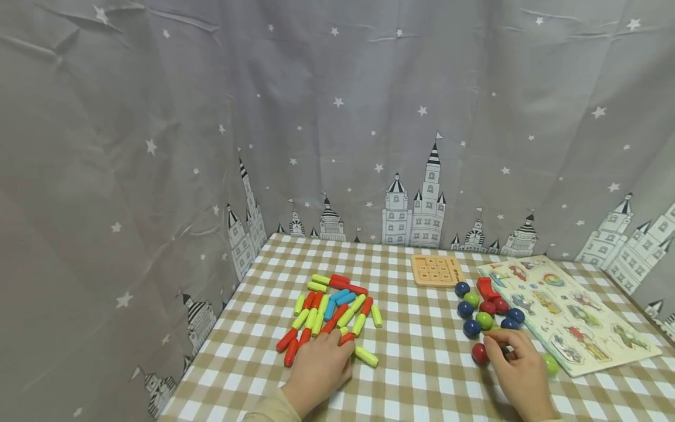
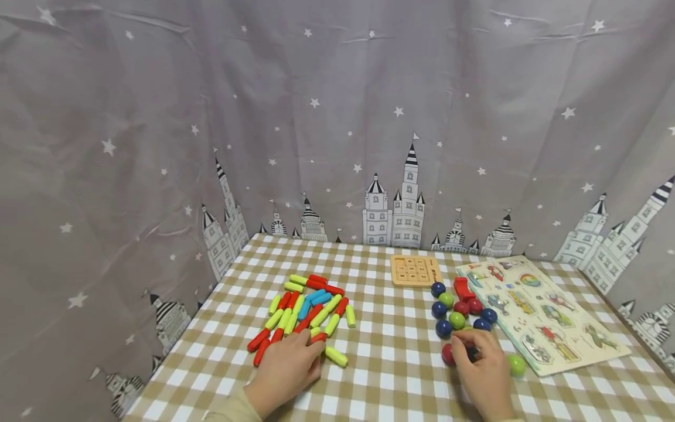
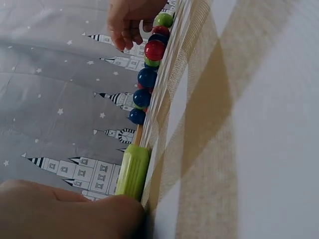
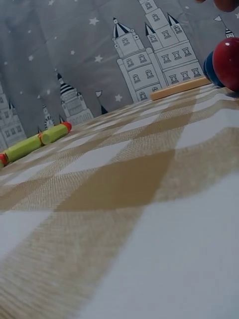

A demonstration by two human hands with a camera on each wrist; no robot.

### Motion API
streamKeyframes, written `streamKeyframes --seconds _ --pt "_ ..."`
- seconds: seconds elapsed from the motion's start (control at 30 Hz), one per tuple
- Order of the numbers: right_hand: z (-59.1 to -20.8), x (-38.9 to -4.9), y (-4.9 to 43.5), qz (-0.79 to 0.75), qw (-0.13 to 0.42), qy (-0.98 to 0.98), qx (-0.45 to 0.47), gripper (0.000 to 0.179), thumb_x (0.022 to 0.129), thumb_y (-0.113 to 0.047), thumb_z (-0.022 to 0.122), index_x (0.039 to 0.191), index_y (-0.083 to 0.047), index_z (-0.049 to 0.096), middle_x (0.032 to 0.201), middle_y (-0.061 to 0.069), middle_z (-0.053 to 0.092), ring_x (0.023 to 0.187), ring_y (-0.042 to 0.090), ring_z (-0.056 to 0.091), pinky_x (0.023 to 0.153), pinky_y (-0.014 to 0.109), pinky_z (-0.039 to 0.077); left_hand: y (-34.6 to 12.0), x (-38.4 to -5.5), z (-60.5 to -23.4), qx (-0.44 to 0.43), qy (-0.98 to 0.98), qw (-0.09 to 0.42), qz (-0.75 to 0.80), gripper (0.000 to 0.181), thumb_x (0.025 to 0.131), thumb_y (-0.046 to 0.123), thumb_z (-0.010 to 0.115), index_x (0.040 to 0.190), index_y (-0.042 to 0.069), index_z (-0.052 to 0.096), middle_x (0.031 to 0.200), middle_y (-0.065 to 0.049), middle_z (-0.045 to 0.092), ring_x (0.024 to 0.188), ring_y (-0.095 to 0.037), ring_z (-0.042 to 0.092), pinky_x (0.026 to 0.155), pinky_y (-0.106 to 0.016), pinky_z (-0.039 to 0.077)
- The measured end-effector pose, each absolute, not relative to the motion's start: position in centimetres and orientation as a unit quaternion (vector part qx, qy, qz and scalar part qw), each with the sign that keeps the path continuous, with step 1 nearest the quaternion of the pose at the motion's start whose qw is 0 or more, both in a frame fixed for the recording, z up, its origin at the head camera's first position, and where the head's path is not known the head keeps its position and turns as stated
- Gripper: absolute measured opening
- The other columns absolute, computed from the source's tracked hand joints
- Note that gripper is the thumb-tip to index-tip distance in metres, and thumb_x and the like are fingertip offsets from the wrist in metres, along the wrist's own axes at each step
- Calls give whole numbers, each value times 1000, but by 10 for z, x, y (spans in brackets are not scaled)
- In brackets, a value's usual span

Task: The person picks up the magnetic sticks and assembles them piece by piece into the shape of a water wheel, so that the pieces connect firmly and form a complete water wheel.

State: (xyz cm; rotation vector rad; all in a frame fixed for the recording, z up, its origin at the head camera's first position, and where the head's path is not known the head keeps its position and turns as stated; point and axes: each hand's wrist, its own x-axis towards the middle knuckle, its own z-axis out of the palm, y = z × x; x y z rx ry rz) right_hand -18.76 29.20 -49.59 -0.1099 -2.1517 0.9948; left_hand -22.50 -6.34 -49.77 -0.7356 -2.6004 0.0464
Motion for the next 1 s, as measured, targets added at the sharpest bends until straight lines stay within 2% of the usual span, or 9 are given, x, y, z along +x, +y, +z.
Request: streamKeyframes --seconds 0.1,0.23,0.33,0.4,0.5,0.6,0.67,0.83,1.0 --pt "-493 -187 291 381 368 -848 -33 10 87 -1 78 91 -10 77 93 -1 66 78 -6 50 63 11 41 -65 -225 -494 -262 -942 211 14 17 86 33 74 100 26 71 78 3 50 60 -14 45 46 -26 33" --pt "-490 -186 294 344 346 -873 -1 12 85 -4 80 96 -8 76 87 -2 62 71 -2 48 58 15 41 -72 -225 -489 -279 -921 267 -51 26 83 29 78 108 22 73 77 6 50 57 -7 37 46 -19 29" --pt "-491 -186 297 299 318 -899 30 19 81 -8 84 99 -9 76 86 -1 61 67 -1 48 56 19 42 -73 -220 -487 -345 -884 288 -126 27 83 26 81 108 19 75 82 10 55 62 0 39 51 -11 34" --pt "-492 -185 299 272 295 -915 42 23 79 -12 87 100 -11 76 89 -1 63 68 -1 49 57 21 43 -70 -216 -488 -420 -853 255 -175 24 88 26 80 110 18 74 90 10 60 70 4 46 60 -5 40" --pt "-493 -184 300 251 264 -930 39 26 79 -16 87 102 -15 76 94 0 63 71 2 50 60 22 45 -60 -211 -493 -519 -812 137 -229 21 100 26 69 119 19 69 109 9 67 93 6 59 83 -5 46" --pt "-493 -183 300 244 240 -939 32 27 81 -19 86 105 -15 76 97 1 63 73 4 52 61 22 46 -52 -211 -501 -534 -803 43 -259 24 106 29 58 127 19 65 122 9 68 109 3 61 93 -12 48" --pt "-492 -184 299 242 227 -943 29 28 82 -19 86 108 -14 77 99 1 64 74 5 54 62 22 47 -51 -214 -506 -502 -823 40 -261 24 107 31 57 127 21 65 121 11 69 110 2 61 95 -18 50" --pt "-490 -184 299 236 197 -951 23 30 82 -17 85 110 -10 77 105 5 64 77 8 56 62 22 47 -53 -220 -513 -403 -867 94 -276 20 103 22 65 123 22 68 118 11 71 111 -6 63 95 -28 54" --pt "-490 -183 301 228 182 -956 18 34 79 -13 85 112 -7 75 105 9 63 77 10 58 61 24 47 -54 -219 -511 -457 -847 90 -256 27 98 13 70 124 21 69 121 12 70 115 -5 64 98 -27 53"
